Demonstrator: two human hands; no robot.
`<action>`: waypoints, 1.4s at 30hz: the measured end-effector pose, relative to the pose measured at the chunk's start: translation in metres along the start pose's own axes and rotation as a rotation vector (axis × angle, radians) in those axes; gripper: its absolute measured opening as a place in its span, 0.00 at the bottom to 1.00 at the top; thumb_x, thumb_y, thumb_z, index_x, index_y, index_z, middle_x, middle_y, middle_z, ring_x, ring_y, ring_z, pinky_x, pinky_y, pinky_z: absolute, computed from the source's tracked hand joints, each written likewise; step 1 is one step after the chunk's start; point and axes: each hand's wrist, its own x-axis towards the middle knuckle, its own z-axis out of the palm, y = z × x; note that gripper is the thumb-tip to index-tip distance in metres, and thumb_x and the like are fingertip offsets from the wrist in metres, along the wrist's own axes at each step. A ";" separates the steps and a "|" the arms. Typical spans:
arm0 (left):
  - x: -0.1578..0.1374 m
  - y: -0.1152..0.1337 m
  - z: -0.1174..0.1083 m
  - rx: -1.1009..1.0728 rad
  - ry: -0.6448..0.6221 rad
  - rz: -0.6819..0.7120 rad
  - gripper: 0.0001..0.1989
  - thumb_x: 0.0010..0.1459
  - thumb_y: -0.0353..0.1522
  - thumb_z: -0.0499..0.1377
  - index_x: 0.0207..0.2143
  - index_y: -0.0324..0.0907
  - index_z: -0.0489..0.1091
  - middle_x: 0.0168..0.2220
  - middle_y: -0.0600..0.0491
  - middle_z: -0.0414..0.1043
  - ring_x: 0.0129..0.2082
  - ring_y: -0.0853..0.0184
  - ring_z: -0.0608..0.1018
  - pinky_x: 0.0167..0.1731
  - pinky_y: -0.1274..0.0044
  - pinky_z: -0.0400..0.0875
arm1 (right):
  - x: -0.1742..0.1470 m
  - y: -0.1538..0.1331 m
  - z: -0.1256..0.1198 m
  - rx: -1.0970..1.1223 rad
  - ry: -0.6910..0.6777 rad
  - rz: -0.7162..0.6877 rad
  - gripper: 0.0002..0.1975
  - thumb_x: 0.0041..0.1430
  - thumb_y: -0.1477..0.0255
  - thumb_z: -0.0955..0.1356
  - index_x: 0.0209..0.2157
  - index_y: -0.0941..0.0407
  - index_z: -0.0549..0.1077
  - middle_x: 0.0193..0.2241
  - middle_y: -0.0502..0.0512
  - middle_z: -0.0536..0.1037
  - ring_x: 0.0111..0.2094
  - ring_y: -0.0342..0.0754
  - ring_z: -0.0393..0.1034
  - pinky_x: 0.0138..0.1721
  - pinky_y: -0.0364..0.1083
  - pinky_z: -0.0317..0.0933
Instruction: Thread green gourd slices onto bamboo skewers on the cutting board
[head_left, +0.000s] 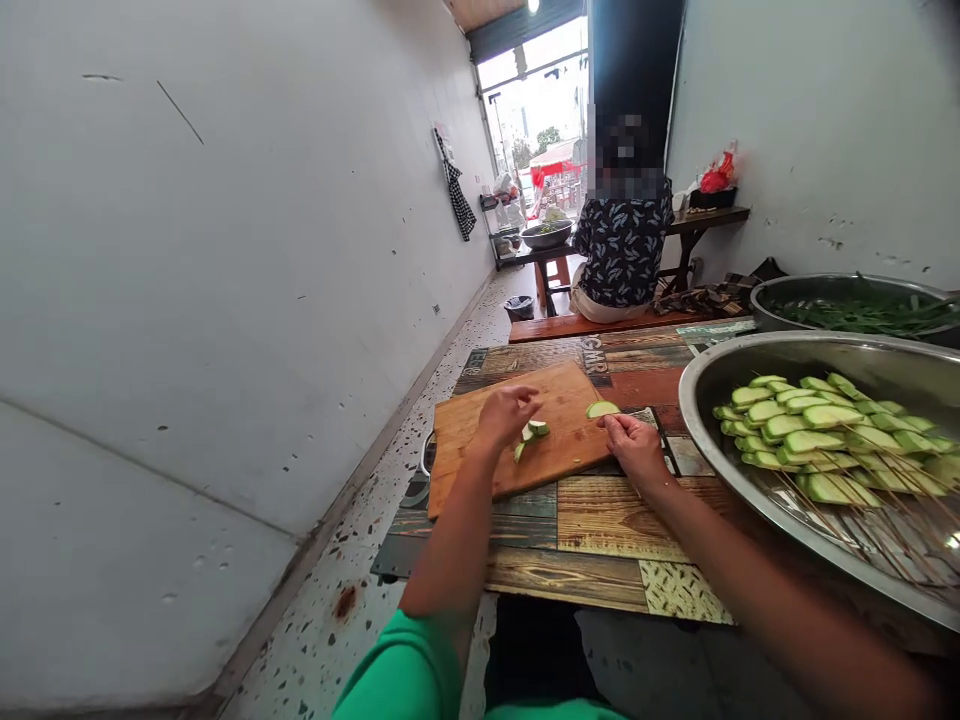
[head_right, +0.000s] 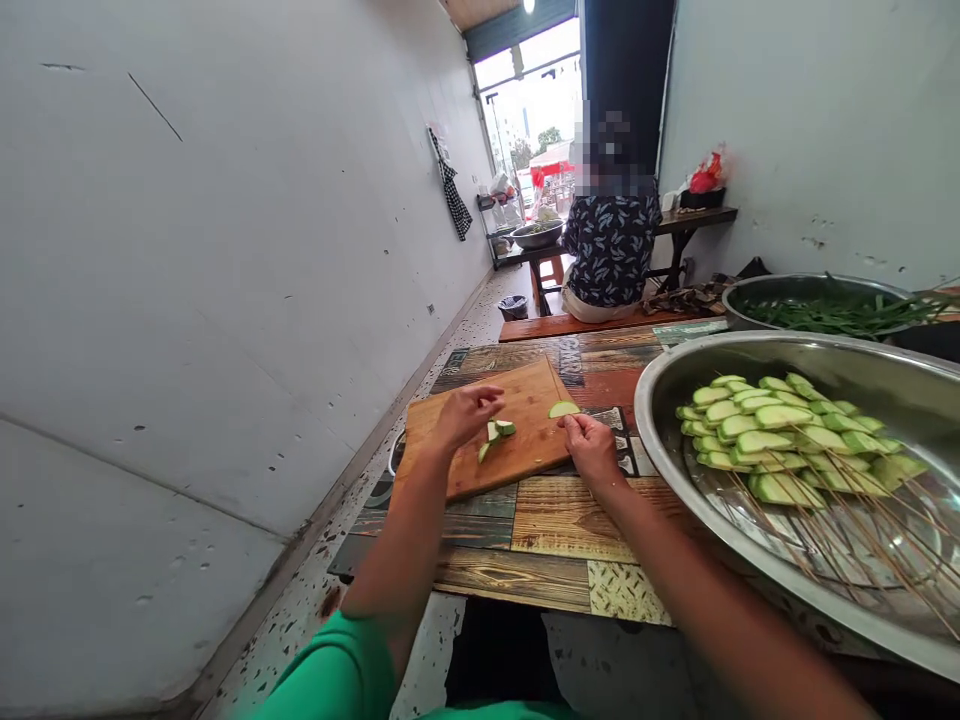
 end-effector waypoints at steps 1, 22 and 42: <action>-0.001 -0.006 -0.007 0.097 -0.066 0.022 0.11 0.39 0.29 0.70 0.30 0.44 0.78 0.28 0.51 0.73 0.29 0.66 0.70 0.33 0.79 0.61 | 0.000 0.002 0.000 0.002 0.006 0.004 0.23 0.50 0.52 0.64 0.29 0.61 0.73 0.12 0.46 0.58 0.15 0.40 0.50 0.18 0.42 0.42; 0.024 -0.024 0.019 -0.913 0.039 -0.401 0.07 0.54 0.23 0.58 0.37 0.36 0.66 0.27 0.51 0.73 0.22 0.74 0.75 0.23 0.84 0.63 | -0.016 -0.009 0.009 -0.343 -0.276 -0.225 0.21 0.57 0.60 0.60 0.30 0.60 0.77 0.17 0.51 0.69 0.19 0.42 0.57 0.25 0.42 0.50; 0.028 -0.032 0.013 -1.161 0.235 -0.435 0.10 0.54 0.15 0.54 0.33 0.36 0.63 0.27 0.52 0.72 0.32 0.72 0.79 0.39 0.83 0.72 | -0.019 -0.010 0.010 -0.372 -0.335 -0.227 0.19 0.57 0.61 0.60 0.30 0.59 0.76 0.19 0.51 0.70 0.23 0.44 0.61 0.28 0.43 0.54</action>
